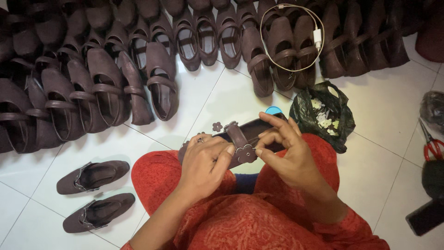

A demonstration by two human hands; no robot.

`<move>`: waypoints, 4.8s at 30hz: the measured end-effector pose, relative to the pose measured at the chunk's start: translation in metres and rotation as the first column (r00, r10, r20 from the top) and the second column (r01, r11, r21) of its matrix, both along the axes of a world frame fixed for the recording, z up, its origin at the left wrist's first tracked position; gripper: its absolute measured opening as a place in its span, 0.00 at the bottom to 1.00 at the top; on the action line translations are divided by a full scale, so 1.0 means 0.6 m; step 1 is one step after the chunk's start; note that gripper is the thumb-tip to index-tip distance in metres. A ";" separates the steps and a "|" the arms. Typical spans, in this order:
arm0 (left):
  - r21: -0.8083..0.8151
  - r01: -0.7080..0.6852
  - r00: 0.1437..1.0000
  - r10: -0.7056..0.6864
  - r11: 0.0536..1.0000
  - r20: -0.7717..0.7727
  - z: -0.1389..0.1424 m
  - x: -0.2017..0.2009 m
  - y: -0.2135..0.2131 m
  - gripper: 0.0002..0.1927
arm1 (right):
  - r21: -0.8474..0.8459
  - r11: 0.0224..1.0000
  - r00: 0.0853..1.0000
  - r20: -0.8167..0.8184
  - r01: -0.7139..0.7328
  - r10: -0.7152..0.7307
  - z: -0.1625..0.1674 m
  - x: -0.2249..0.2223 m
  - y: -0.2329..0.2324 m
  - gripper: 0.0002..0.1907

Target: The person sits on the floor and attaches flower-shaped decorations to the straps of brown shoes. They pick up a shoe, apply a small amount of adhesive from a container to the back of a flower, and press it onto the shoe strap. This process is repeated for multiple shoes.

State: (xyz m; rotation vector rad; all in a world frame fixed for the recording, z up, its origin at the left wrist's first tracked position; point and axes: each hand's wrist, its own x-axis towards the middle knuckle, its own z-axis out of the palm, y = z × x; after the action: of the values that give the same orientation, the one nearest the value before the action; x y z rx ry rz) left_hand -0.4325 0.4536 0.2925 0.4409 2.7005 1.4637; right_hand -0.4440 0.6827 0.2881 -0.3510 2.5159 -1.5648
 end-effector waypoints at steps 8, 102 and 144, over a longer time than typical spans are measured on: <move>-0.082 -0.033 0.998 0.038 0.996 0.054 0.012 -0.001 0.009 0.18 | -0.073 0.997 1.000 0.031 0.008 -0.006 -0.001 0.003 -0.003 0.36; -0.074 0.092 0.967 -0.107 0.993 -0.230 -0.116 0.013 0.019 0.08 | 0.120 0.981 0.987 -0.032 -0.155 0.160 -0.067 0.016 -0.006 0.60; 0.119 -0.117 0.827 0.030 0.986 0.561 -0.093 0.002 0.000 0.28 | 0.253 0.905 0.901 -0.185 -0.342 0.392 -0.087 0.020 -0.013 0.60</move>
State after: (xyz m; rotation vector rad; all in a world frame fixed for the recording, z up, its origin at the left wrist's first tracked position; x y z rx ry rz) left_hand -0.4315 0.4533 0.2366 -0.0933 2.1702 1.5194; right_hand -0.4318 0.6751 0.2362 -0.9673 2.5503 -1.1517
